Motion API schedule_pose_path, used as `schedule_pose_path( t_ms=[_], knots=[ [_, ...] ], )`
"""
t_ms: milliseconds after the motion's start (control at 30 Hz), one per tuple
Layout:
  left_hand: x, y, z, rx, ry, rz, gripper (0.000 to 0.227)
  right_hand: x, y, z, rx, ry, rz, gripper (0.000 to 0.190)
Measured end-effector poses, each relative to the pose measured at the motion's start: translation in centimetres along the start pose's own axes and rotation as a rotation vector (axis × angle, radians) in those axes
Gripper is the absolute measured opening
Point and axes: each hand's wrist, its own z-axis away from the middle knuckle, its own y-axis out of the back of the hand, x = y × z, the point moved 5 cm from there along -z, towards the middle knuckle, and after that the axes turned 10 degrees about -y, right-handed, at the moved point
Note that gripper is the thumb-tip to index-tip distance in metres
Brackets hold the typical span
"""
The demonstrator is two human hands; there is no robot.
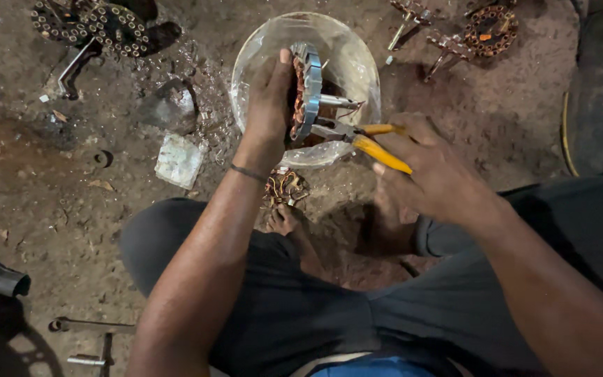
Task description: The person uses pliers to pull copper windings from a motor stator. The person repeatedly pulls and drops the copper into a plastic bag placed on the ground.
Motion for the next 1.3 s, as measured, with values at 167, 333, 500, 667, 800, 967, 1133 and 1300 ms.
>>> schedule_pose_path(
  t_ms=[167,333,500,667,800,967,1133,1300],
  knots=[
    [0.4,0.5,-0.7,0.058,-0.180,-0.265,0.041,-0.2,-0.7,0.3,0.116,0.080,0.036,0.045],
    [2.3,1.0,-0.1,0.148,-0.449,-0.662,0.043,0.5,-2.7,0.3,0.146,-0.080,0.137,0.032],
    [1.9,1.0,0.1,0.207,-0.255,-0.698,0.048,-0.8,-2.5,0.6,0.265,0.009,0.077,0.041],
    [2.6,0.7,0.8,0.212,-0.305,-0.783,0.048,-1.1,-2.3,0.5,0.228,0.035,0.026,0.036],
    [3.9,0.3,1.2,0.208,-0.315,-0.781,0.049,-0.3,-3.1,0.4,0.068,-0.160,0.040,0.028],
    [5.8,-0.4,2.2,0.237,-0.546,-0.753,0.046,0.9,-5.6,0.4,-0.146,-0.314,-0.294,0.031],
    [4.3,-0.1,2.1,0.222,-0.536,-0.570,0.042,1.3,-8.2,0.7,-0.421,-0.332,-0.888,0.027],
    [1.7,0.0,0.6,0.191,-0.601,0.043,0.033,-0.6,-8.4,1.6,-0.666,-0.276,-1.379,0.023]
  ],
)
